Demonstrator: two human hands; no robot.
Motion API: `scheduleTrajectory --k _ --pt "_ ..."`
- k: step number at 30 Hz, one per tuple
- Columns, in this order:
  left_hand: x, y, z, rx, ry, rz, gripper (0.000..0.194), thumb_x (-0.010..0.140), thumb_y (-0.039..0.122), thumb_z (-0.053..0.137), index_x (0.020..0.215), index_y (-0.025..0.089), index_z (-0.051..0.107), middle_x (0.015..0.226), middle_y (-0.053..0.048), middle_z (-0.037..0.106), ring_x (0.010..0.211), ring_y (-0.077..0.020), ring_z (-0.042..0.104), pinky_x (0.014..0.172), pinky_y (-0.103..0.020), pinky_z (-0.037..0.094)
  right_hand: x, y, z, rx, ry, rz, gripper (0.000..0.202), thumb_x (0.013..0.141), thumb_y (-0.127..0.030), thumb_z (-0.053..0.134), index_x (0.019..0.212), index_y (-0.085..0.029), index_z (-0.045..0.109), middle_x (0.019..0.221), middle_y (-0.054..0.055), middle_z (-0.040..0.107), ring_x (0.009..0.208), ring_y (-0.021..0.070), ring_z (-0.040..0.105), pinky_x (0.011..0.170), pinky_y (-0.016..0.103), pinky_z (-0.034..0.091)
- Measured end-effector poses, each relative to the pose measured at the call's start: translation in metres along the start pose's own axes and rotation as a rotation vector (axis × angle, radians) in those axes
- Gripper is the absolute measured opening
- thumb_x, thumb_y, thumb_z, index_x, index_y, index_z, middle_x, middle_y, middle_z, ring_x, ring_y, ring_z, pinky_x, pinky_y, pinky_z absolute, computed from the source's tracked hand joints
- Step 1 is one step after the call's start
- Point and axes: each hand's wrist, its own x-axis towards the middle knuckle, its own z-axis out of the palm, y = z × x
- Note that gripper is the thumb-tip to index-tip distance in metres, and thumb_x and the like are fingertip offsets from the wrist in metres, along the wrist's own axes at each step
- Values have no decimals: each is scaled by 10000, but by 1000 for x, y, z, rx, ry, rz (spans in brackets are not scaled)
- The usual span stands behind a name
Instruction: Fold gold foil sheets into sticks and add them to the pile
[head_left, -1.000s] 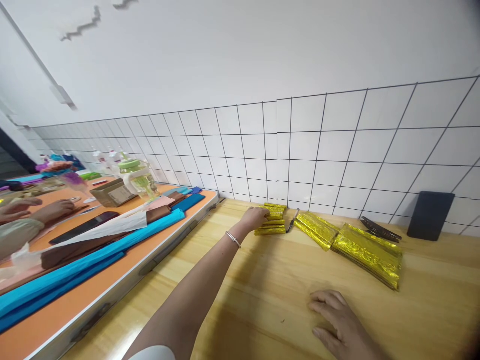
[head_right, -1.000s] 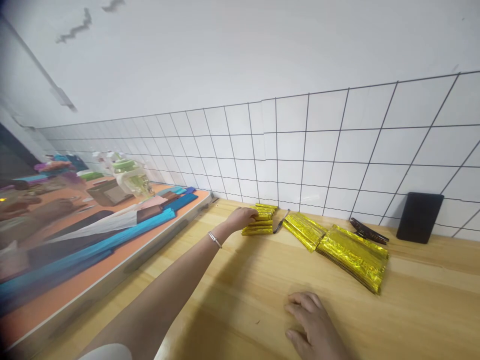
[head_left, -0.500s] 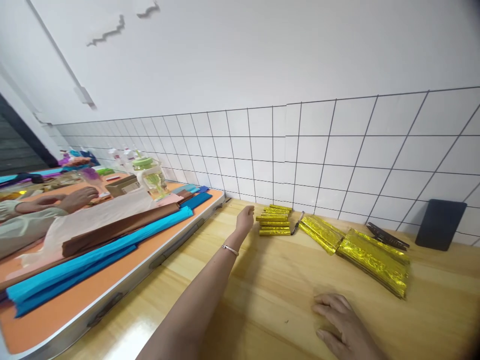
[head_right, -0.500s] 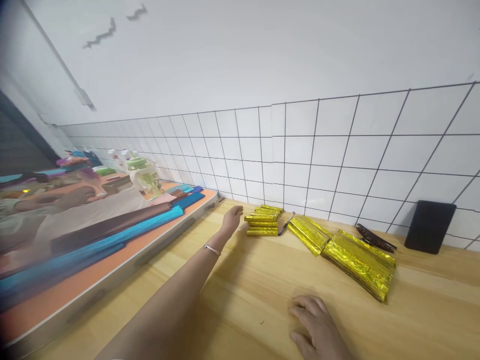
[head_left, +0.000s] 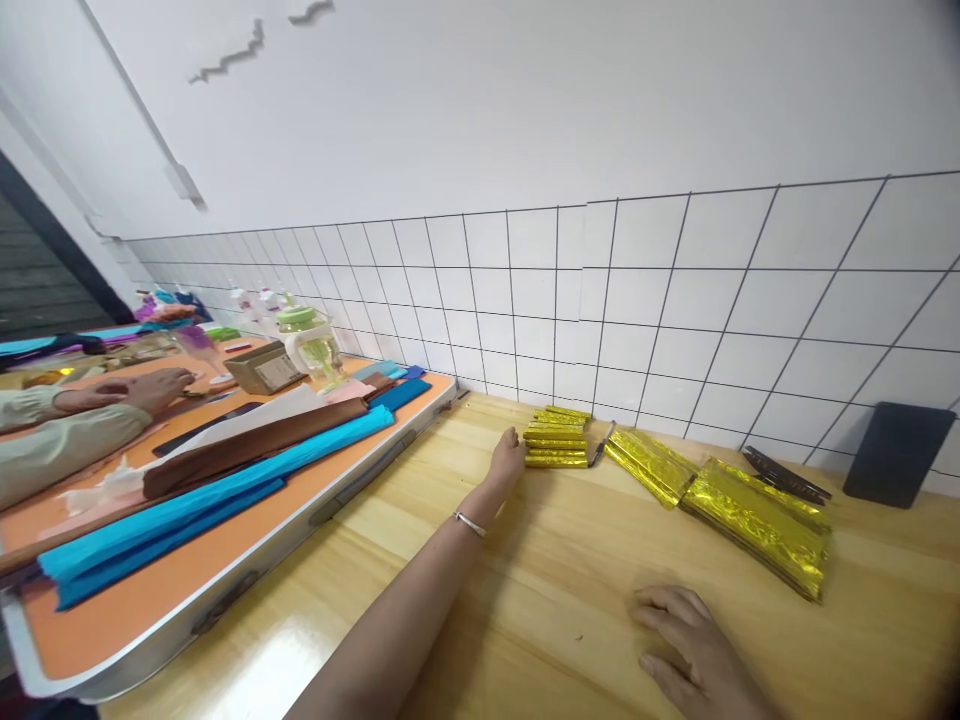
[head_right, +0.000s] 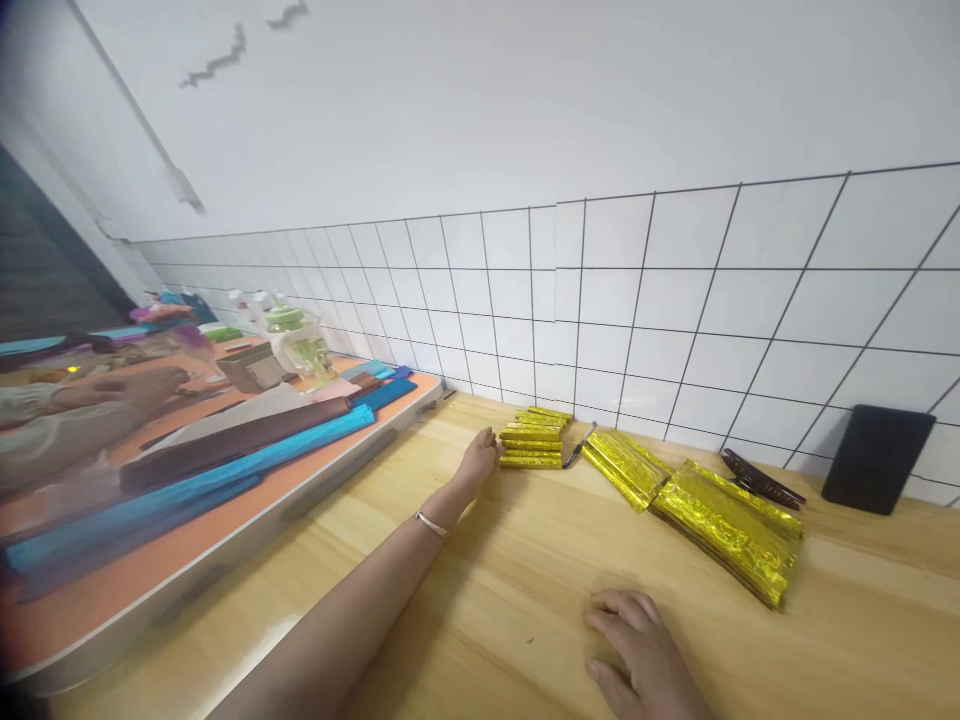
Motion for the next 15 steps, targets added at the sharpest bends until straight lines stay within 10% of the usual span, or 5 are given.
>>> scheduleTrajectory --k 8,15 --pt "-53 14 1 -87 83 5 537 797 149 507 1309 211 354 1363 -103 380 1261 -235 354 976 -364 364 2 -12 -7 54 46 -32 253 807 -253 566 1050 -201 613 1119 104 573 1086 244 466 937 405 394" --pt "-164 41 54 -131 -195 59 433 772 150 523 1201 203 483 1174 -88 513 1083 -204 496 878 -324 428 -2 -21 -11 110 137 -33 186 794 -201 573 969 -205 634 1003 75 614 993 215 506 865 355 421"
